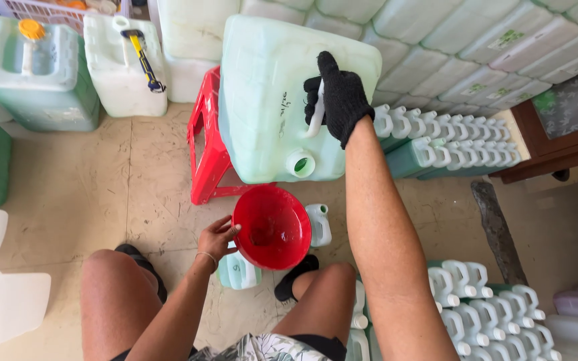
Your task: The person uses a funnel to pour green liquid from a large plastic jug into several smaller white plastic bottles one at a time, repositioning the funnel between bottles.
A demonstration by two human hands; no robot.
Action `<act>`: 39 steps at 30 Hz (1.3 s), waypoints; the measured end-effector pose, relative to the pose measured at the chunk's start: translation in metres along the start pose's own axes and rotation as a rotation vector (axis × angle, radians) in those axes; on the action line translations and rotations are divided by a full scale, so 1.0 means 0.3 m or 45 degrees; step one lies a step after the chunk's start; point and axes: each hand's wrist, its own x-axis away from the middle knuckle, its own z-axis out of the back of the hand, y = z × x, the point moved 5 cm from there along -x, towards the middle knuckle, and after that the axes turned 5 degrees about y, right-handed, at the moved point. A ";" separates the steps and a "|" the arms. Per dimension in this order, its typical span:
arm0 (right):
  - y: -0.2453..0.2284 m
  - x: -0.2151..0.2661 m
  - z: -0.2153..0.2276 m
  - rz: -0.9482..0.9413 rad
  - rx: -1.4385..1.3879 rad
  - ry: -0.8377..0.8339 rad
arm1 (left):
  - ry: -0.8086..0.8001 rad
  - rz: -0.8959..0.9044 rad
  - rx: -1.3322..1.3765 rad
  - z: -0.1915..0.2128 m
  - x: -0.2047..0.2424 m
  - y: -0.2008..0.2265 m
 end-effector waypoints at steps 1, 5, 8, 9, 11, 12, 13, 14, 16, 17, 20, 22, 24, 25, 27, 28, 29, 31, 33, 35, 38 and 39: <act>0.001 -0.010 -0.005 -0.013 -0.007 0.007 | 0.004 0.007 -0.001 0.000 0.007 -0.008; -0.002 -0.065 -0.006 -0.012 -0.066 0.004 | -0.008 -0.018 -0.024 0.001 -0.010 -0.012; 0.019 -0.115 -0.011 0.028 -0.299 -0.066 | -0.033 -0.030 -0.033 0.005 -0.026 -0.030; 0.032 -0.118 -0.018 0.076 -0.399 -0.125 | -0.043 -0.031 -0.037 0.007 -0.035 -0.035; 0.048 -0.124 -0.021 0.158 -0.530 -0.164 | -0.057 -0.029 -0.034 0.009 -0.053 -0.043; 0.060 -0.123 -0.027 0.193 -0.561 -0.144 | -0.062 -0.026 -0.027 0.010 -0.063 -0.046; 0.070 -0.122 -0.034 0.224 -0.593 -0.124 | -0.064 -0.020 -0.021 0.012 -0.068 -0.055; 0.075 -0.128 -0.036 0.232 -0.593 -0.087 | -0.065 -0.007 -0.014 0.013 -0.075 -0.063; 0.072 -0.157 -0.046 0.245 -0.593 -0.021 | -0.058 0.019 0.005 0.011 -0.091 -0.063; 0.064 -0.180 -0.055 0.284 -0.585 0.012 | -0.062 0.027 0.011 0.012 -0.096 -0.062; 0.042 -0.270 -0.084 0.380 -0.560 0.021 | -0.060 0.053 0.010 0.015 -0.106 -0.055; 0.032 -0.333 -0.094 0.417 -0.539 -0.092 | -0.042 0.076 -0.016 0.013 -0.101 -0.050; 0.032 -0.405 -0.100 0.490 -0.424 -0.160 | -0.033 0.076 -0.018 0.018 -0.093 -0.042; 0.036 -0.445 -0.104 0.522 -0.363 -0.197 | -0.027 0.081 -0.014 0.019 -0.087 -0.042; 0.030 -0.541 -0.125 0.557 -0.338 -0.279 | -0.026 0.103 -0.020 0.020 -0.088 -0.039; 0.026 -0.582 -0.132 0.575 -0.328 -0.322 | -0.024 0.114 -0.023 0.021 -0.093 -0.036; 0.030 -0.620 -0.135 0.554 -0.228 -0.303 | -0.025 0.116 -0.011 0.021 -0.097 -0.037; 0.021 -0.673 -0.144 0.523 -0.026 -0.270 | -0.028 0.112 0.016 0.020 -0.112 -0.041; 0.015 -0.675 -0.144 0.565 -0.028 -0.319 | -0.044 0.109 0.058 0.022 -0.115 -0.059; 0.021 -0.686 -0.139 0.560 -0.017 -0.326 | -0.039 0.109 0.053 0.021 -0.113 -0.078; 0.046 -0.729 -0.108 0.637 0.109 -0.290 | -0.015 0.099 -0.018 0.037 -0.120 -0.083; 0.055 -0.741 -0.101 0.751 0.216 -0.314 | 0.002 0.098 -0.012 0.045 -0.119 -0.088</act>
